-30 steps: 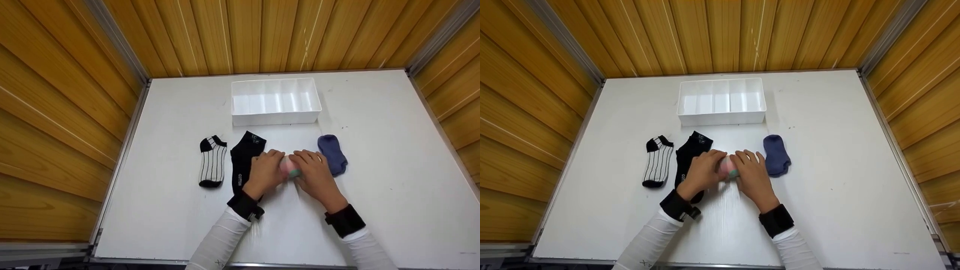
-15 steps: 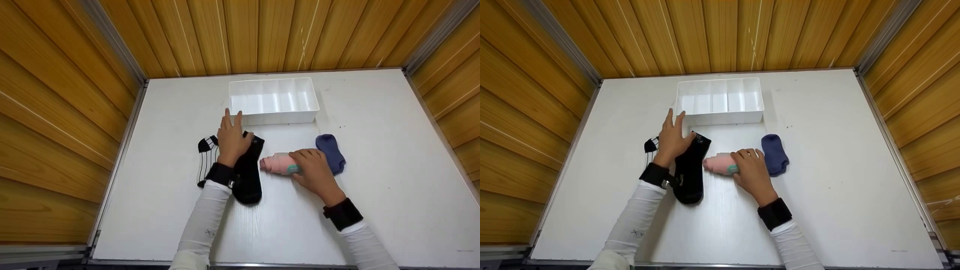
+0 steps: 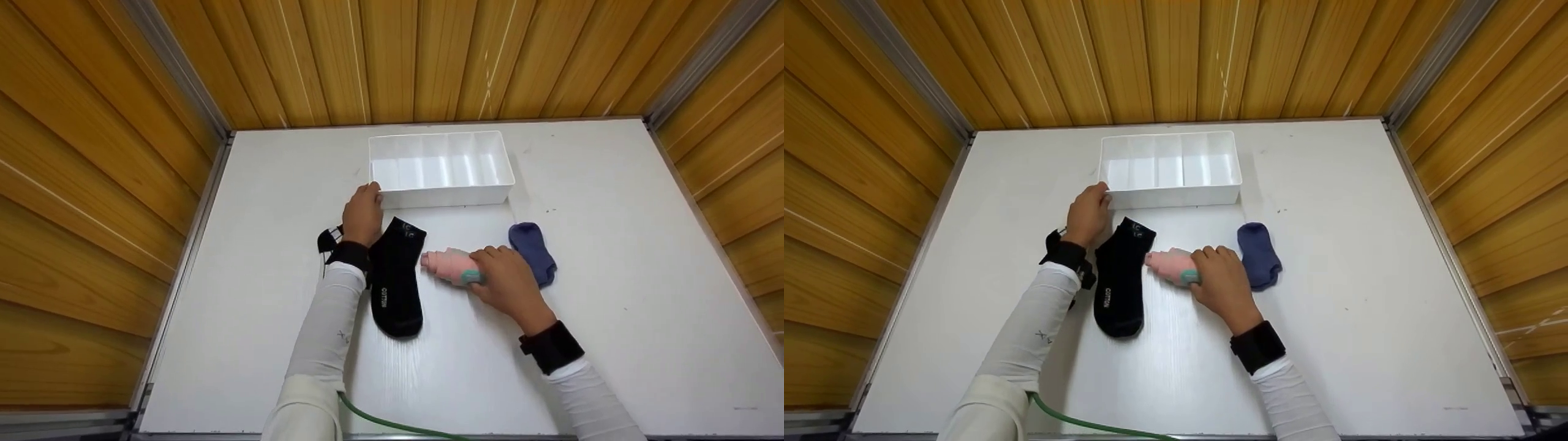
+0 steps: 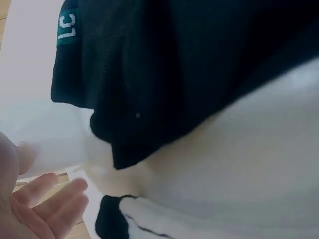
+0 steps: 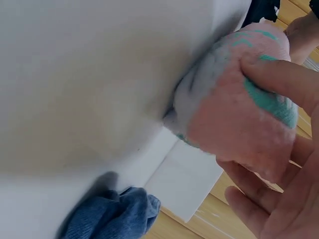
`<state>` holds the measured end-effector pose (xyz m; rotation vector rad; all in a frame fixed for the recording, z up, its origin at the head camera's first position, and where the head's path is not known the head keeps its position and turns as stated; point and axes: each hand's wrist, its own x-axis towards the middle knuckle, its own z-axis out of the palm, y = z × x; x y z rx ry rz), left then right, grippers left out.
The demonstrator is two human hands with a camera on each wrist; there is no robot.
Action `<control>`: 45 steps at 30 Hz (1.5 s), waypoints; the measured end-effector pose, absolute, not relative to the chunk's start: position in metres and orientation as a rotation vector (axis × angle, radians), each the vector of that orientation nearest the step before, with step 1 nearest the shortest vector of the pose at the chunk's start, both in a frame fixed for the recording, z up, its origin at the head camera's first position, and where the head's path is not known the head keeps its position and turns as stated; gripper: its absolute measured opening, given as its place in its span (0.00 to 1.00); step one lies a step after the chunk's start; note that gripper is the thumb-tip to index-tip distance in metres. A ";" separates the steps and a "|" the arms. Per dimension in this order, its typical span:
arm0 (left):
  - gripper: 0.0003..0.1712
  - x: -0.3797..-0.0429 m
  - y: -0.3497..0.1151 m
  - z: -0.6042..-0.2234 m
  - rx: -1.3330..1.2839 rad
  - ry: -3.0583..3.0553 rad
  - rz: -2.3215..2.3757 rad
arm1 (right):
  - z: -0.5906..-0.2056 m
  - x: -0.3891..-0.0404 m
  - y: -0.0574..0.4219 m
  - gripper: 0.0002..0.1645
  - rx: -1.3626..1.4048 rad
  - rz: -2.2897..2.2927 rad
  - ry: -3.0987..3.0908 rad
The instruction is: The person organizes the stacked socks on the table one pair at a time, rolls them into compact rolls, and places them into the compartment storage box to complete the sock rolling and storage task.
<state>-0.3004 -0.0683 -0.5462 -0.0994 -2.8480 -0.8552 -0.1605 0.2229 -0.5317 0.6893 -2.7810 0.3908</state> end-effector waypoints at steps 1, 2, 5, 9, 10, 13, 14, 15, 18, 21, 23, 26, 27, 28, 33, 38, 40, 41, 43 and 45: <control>0.10 -0.300 -0.069 -0.547 -0.092 -2.852 -0.850 | -0.531 -0.162 0.221 0.29 0.686 0.384 -2.779; 0.10 -0.300 -0.070 -0.547 -0.086 -2.855 -0.843 | -0.531 -0.163 0.220 0.27 0.673 0.393 -2.782; 0.09 -0.300 -0.070 -0.545 -0.068 -2.862 -0.829 | -0.527 -0.172 0.216 0.21 0.597 0.508 -2.800; 0.08 -0.299 -0.069 -0.542 -0.053 -2.885 -0.825 | -0.517 -0.186 0.210 0.16 0.459 0.751 -2.770; 0.08 -0.299 -0.069 -0.541 -0.053 -2.888 -0.827 | -0.514 -0.190 0.208 0.16 0.427 0.807 -2.740; 0.07 -0.298 -0.069 -0.540 -0.057 -2.885 -0.826 | -0.501 -0.205 0.197 0.16 0.332 0.982 -2.614; 0.07 -0.298 -0.069 -0.540 -0.055 -2.880 -0.820 | -0.495 -0.211 0.191 0.16 0.300 1.042 -2.566; 0.07 -0.298 -0.069 -0.540 -0.051 -2.875 -0.815 | -0.490 -0.219 0.185 0.16 0.267 1.083 -2.522; 0.07 -0.297 -0.068 -0.539 -0.029 -2.868 -0.801 | -0.478 -0.244 0.165 0.17 0.190 1.169 -2.414; 0.08 -0.295 -0.066 -0.539 -0.011 -2.886 -0.791 | -0.472 -0.271 0.146 0.17 0.143 1.159 -2.384; 0.09 -0.295 -0.063 -0.539 -0.016 -2.900 -0.778 | -0.470 -0.289 0.135 0.17 0.122 1.141 -2.403; 0.10 -0.295 -0.058 -0.538 -0.035 -2.913 -0.763 | -0.469 -0.311 0.121 0.17 0.101 1.109 -2.466; 0.10 -0.295 -0.056 -0.538 -0.043 -2.914 -0.759 | -0.469 -0.317 0.117 0.17 0.092 1.101 -2.488; 0.10 -0.296 -0.055 -0.538 -0.052 -2.915 -0.757 | -0.470 -0.322 0.113 0.16 0.078 1.095 -2.507; 0.08 -0.299 -0.054 -0.536 -0.074 -2.922 -0.733 | -0.476 -0.339 0.091 0.16 0.057 1.041 -2.568; 0.07 -0.300 -0.057 -0.537 -0.043 -2.948 -0.698 | -0.485 -0.344 0.065 0.21 0.212 0.918 -2.626; 0.07 -0.298 -0.056 -0.539 -0.036 -2.977 -0.685 | -0.488 -0.344 0.057 0.21 0.285 0.814 -2.679; 0.08 -0.297 -0.055 -0.541 -0.034 -2.993 -0.679 | -0.490 -0.343 0.054 0.21 0.308 0.767 -2.712; 0.09 -0.295 -0.051 -0.543 -0.029 -3.024 -0.671 | -0.494 -0.340 0.051 0.22 0.334 0.677 -2.788; 0.10 -0.293 -0.048 -0.544 -0.027 -3.048 -0.678 | -0.498 -0.339 0.050 0.23 0.339 0.618 -2.852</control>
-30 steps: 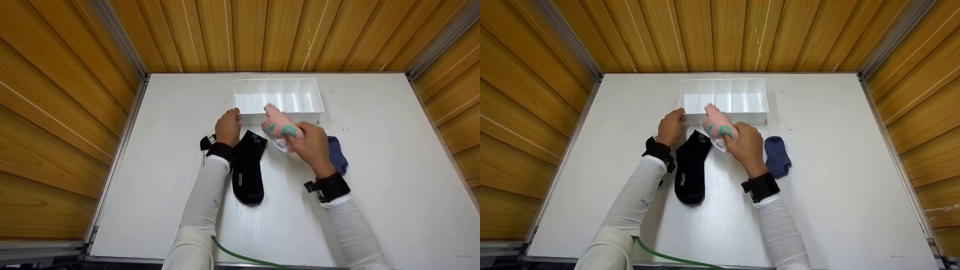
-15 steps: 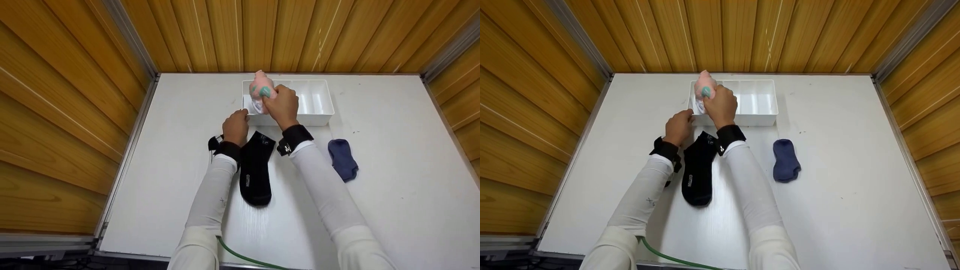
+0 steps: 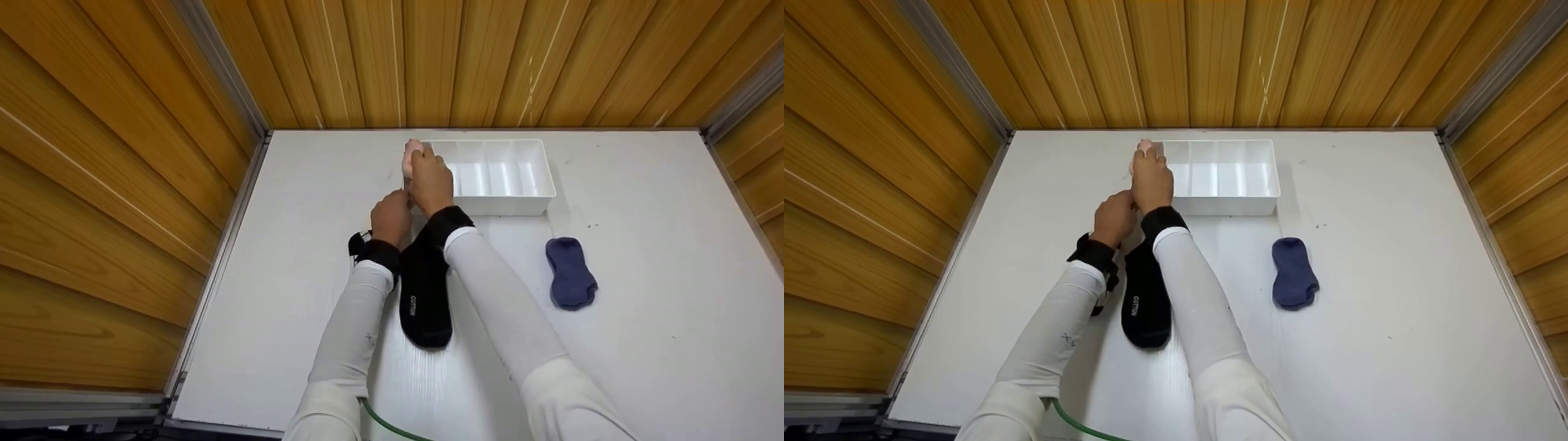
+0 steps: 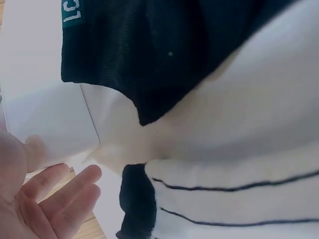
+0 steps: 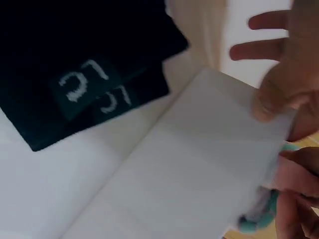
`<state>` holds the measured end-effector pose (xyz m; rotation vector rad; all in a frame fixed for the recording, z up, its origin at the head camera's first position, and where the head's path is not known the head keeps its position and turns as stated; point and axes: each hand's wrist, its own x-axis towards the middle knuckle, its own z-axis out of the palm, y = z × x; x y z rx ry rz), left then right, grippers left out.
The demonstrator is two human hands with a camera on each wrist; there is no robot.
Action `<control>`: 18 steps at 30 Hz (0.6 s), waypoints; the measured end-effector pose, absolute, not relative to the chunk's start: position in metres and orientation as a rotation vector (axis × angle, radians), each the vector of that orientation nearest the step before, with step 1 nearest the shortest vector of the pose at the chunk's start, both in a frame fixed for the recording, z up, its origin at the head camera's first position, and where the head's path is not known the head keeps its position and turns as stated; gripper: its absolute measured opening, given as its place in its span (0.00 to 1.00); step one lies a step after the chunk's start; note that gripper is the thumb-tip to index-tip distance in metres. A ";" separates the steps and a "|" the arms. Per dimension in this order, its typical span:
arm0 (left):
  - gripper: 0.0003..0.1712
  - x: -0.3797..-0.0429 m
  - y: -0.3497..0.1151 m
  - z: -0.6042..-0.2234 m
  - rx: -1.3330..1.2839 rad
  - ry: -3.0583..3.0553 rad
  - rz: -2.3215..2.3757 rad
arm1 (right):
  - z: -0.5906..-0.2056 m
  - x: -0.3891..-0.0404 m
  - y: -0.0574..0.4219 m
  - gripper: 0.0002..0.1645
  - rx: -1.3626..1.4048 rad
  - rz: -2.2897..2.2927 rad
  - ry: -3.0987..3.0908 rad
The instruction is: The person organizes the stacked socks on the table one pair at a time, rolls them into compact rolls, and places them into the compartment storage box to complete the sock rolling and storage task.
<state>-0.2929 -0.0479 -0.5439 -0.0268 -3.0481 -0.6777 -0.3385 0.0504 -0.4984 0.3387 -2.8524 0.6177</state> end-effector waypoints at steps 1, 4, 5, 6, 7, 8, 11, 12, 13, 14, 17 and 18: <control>0.11 -0.292 -0.047 -0.544 -0.031 -3.053 -0.684 | -0.500 -0.338 0.051 0.23 0.332 0.606 -2.874; 0.12 -0.292 -0.047 -0.540 -0.004 -3.064 -0.669 | -0.503 -0.335 0.053 0.22 0.419 0.563 -2.965; 0.12 -0.292 -0.048 -0.538 0.001 -3.070 -0.648 | -0.503 -0.335 0.054 0.24 0.462 0.554 -2.999; 0.12 -0.293 -0.050 -0.537 0.007 -3.073 -0.635 | -0.503 -0.334 0.054 0.26 0.498 0.553 -3.033; 0.12 -0.294 -0.052 -0.535 0.014 -3.075 -0.626 | -0.503 -0.333 0.054 0.29 0.531 0.560 -3.072; 0.12 -0.294 -0.055 -0.533 0.023 -3.081 -0.614 | -0.502 -0.333 0.054 0.32 0.570 0.566 -3.113; 0.12 -0.297 -0.059 -0.531 0.003 -3.089 -0.623 | -0.499 -0.333 0.055 0.34 0.589 0.571 -3.191; 0.11 -0.297 -0.059 -0.531 -0.004 -3.087 -0.635 | -0.498 -0.334 0.055 0.34 0.594 0.568 -3.196; 0.11 -0.297 -0.059 -0.531 -0.007 -3.086 -0.644 | -0.497 -0.335 0.055 0.33 0.616 0.557 -3.183; 0.11 -0.297 -0.060 -0.532 -0.011 -3.085 -0.643 | -0.495 -0.337 0.056 0.32 0.653 0.510 -3.144; 0.10 -0.294 -0.059 -0.537 -0.001 -3.075 -0.668 | -0.493 -0.339 0.057 0.23 0.810 0.364 -2.938; 0.11 -0.294 -0.059 -0.538 0.003 -3.073 -0.671 | -0.493 -0.340 0.058 0.21 0.864 0.296 -2.864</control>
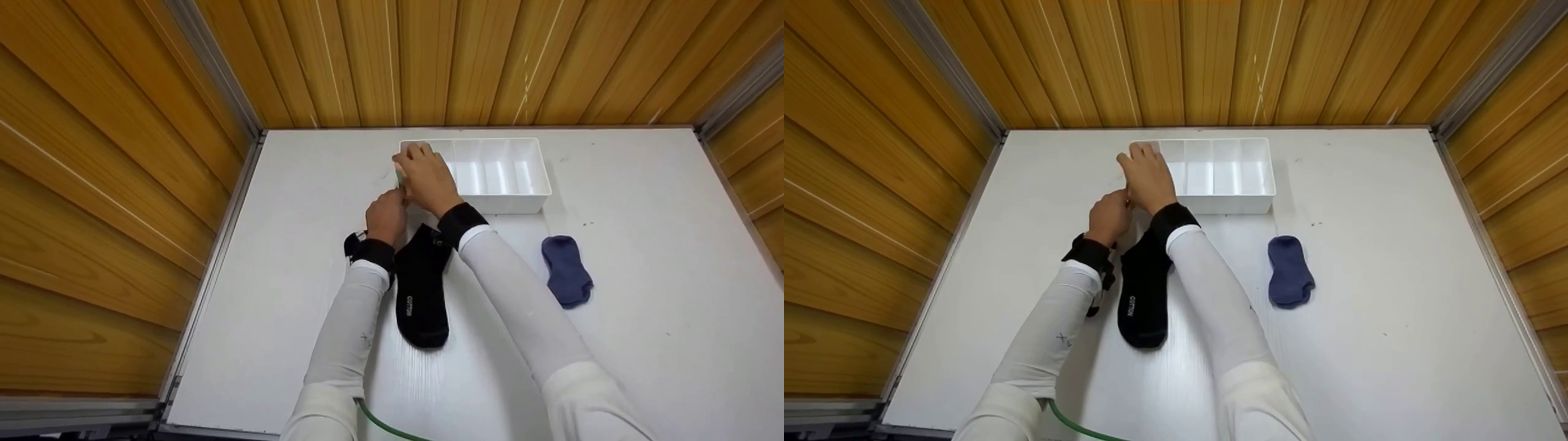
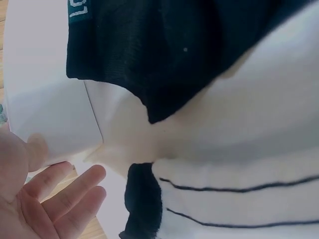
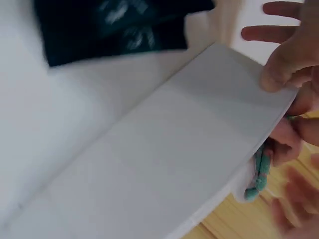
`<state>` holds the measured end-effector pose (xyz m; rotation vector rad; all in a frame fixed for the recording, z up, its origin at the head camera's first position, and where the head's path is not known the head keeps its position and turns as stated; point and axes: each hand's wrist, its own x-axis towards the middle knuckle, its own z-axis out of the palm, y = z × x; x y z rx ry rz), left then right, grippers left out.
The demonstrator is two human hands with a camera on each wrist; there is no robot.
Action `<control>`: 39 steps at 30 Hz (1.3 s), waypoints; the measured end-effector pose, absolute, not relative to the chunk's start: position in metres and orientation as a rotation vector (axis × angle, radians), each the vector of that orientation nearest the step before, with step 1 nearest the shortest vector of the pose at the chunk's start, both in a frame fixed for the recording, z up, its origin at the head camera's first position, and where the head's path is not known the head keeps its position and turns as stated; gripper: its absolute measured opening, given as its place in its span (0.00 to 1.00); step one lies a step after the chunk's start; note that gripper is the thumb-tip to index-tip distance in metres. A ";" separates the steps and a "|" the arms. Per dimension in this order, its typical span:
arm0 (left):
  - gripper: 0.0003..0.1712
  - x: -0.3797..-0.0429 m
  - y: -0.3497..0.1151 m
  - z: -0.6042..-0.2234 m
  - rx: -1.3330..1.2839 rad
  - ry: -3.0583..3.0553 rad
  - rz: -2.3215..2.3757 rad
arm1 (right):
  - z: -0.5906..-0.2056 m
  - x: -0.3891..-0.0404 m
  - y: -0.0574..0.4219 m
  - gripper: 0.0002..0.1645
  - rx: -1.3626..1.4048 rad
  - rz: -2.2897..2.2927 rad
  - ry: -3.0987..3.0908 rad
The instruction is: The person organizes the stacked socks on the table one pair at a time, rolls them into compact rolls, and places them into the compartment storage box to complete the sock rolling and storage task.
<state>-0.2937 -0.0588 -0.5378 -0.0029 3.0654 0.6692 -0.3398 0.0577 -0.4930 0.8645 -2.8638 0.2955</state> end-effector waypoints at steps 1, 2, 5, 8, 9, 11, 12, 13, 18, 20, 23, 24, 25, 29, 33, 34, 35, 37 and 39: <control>0.11 -0.293 -0.059 -0.538 -0.008 3.067 0.667 | -0.493 -0.339 0.058 0.19 0.903 0.233 -2.800; 0.12 -0.293 -0.059 -0.538 -0.013 3.071 0.662 | -0.493 -0.339 0.059 0.15 0.934 0.187 -2.757; 0.12 -0.292 -0.058 -0.536 -0.017 3.084 0.668 | -0.493 -0.337 0.063 0.11 0.972 0.110 -2.786; 0.10 -0.291 -0.057 -0.533 0.002 3.105 0.696 | -0.493 -0.335 0.067 0.18 0.944 0.088 -2.904; 0.10 -0.290 -0.057 -0.532 0.005 3.109 0.704 | -0.493 -0.334 0.068 0.20 0.945 0.087 -2.942; 0.11 -0.290 -0.056 -0.532 0.016 3.109 0.716 | -0.494 -0.334 0.069 0.23 0.939 0.134 -3.019; 0.11 -0.290 -0.055 -0.532 0.021 3.111 0.716 | -0.494 -0.334 0.070 0.25 0.933 0.179 -3.054; 0.11 -0.290 -0.055 -0.532 0.022 3.110 0.715 | -0.493 -0.335 0.071 0.27 0.920 0.237 -3.093; 0.12 -0.289 -0.055 -0.531 -0.002 3.111 0.710 | -0.493 -0.340 0.072 0.33 0.875 0.494 -3.237; 0.12 -0.290 -0.055 -0.531 -0.026 3.121 0.697 | -0.494 -0.341 0.073 0.35 0.900 0.546 -3.266; 0.12 -0.291 -0.055 -0.532 -0.048 3.131 0.683 | -0.498 -0.341 0.075 0.35 0.904 0.656 -3.242; 0.12 -0.292 -0.054 -0.532 -0.060 3.131 0.675 | -0.500 -0.341 0.075 0.34 0.875 0.750 -3.212; 0.12 -0.292 -0.053 -0.532 -0.062 3.125 0.669 | -0.501 -0.340 0.076 0.32 0.810 0.889 -3.173; 0.12 -0.292 -0.051 -0.533 -0.040 3.095 0.692 | -0.504 -0.334 0.078 0.21 0.564 1.177 -2.889; 0.11 -0.290 -0.055 -0.534 -0.035 3.093 0.724 | -0.503 -0.328 0.071 0.22 0.505 0.917 -2.777; 0.12 -0.289 -0.057 -0.535 -0.046 3.097 0.711 | -0.504 -0.326 0.068 0.24 0.540 0.841 -2.778; 0.12 -0.288 -0.059 -0.535 -0.060 3.097 0.691 | -0.506 -0.324 0.065 0.25 0.596 0.790 -2.786; 0.14 -0.285 -0.061 -0.537 -0.070 3.089 0.623 | -0.511 -0.320 0.061 0.28 0.720 0.732 -2.807; 0.16 -0.284 -0.063 -0.538 -0.066 3.086 0.544 | -0.516 -0.318 0.058 0.30 0.808 0.691 -2.831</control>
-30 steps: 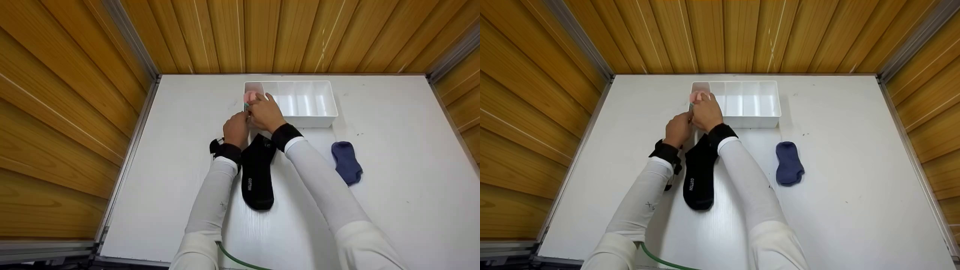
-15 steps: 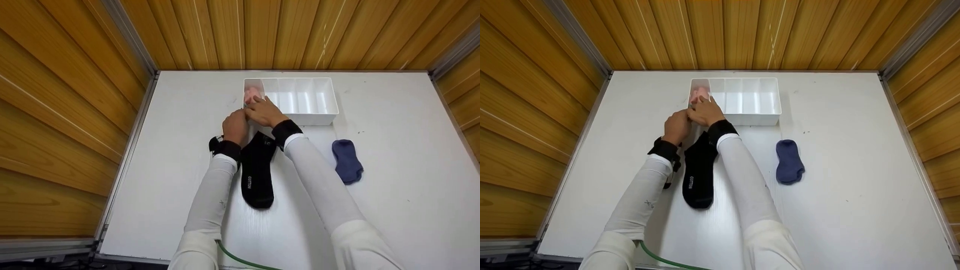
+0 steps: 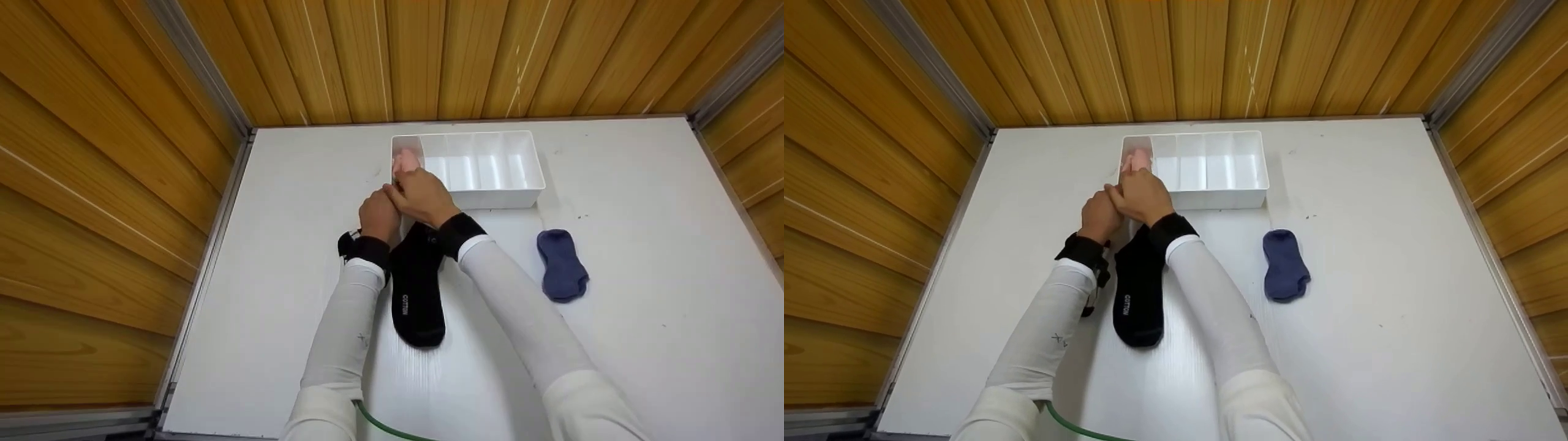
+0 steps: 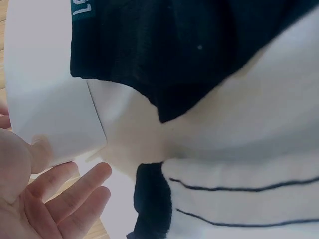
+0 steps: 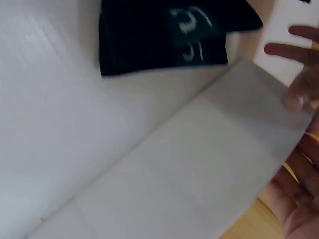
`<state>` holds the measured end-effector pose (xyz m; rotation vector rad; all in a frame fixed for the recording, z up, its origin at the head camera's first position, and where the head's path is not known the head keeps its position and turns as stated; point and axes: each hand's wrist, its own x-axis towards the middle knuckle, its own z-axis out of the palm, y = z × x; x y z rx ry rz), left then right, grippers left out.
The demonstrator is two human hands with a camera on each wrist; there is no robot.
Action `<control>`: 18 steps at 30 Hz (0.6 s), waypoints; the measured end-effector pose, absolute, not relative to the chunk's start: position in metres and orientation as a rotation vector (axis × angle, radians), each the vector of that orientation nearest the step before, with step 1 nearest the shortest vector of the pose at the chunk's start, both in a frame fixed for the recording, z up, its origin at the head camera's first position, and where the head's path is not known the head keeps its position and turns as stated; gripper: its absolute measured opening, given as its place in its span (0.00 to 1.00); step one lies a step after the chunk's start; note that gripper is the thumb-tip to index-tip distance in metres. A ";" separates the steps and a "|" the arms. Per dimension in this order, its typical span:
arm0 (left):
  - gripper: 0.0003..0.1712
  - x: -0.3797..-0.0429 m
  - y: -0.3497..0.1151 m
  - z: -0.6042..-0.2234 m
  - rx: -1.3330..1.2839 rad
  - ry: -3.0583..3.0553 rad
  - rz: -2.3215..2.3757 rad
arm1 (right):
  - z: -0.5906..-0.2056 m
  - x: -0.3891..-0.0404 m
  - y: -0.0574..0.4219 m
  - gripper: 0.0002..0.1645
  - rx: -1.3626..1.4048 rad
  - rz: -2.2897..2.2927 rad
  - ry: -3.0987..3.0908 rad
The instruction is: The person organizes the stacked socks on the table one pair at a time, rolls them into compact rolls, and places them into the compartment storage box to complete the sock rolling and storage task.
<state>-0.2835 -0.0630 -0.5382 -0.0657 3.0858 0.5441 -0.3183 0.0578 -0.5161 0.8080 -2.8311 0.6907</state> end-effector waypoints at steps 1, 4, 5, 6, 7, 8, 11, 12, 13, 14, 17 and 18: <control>0.17 -0.283 -0.063 -0.538 -0.058 3.089 0.517 | -0.518 -0.318 0.057 0.30 0.829 0.675 -2.844; 0.18 -0.285 -0.062 -0.537 -0.037 3.098 0.505 | -0.518 -0.320 0.059 0.30 0.829 0.701 -2.886; 0.18 -0.285 -0.061 -0.536 -0.040 3.097 0.520 | -0.517 -0.321 0.061 0.29 0.822 0.743 -2.896; 0.18 -0.285 -0.060 -0.536 -0.043 3.094 0.535 | -0.515 -0.323 0.064 0.27 0.814 0.785 -2.893; 0.18 -0.285 -0.059 -0.535 -0.046 3.088 0.544 | -0.514 -0.323 0.066 0.24 0.812 0.821 -2.879; 0.18 -0.285 -0.058 -0.535 -0.052 3.084 0.546 | -0.513 -0.323 0.069 0.21 0.817 0.861 -2.854; 0.22 -0.283 -0.056 -0.532 -0.077 3.092 0.516 | -0.513 -0.320 0.079 0.12 0.818 0.953 -2.736; 0.26 -0.283 -0.056 -0.531 -0.076 3.115 0.502 | -0.514 -0.318 0.083 0.10 0.822 0.950 -2.698; 0.30 -0.283 -0.056 -0.529 -0.078 3.147 0.489 | -0.515 -0.314 0.087 0.08 0.833 0.940 -2.674; 0.32 -0.283 -0.056 -0.527 -0.081 3.187 0.477 | -0.517 -0.311 0.091 0.07 0.849 0.938 -2.661; 0.36 -0.283 -0.058 -0.522 -0.009 3.305 0.495 | -0.525 -0.297 0.104 0.06 0.893 0.925 -2.709; 0.33 -0.282 -0.059 -0.521 0.059 3.330 0.520 | -0.528 -0.293 0.108 0.06 0.908 0.915 -2.738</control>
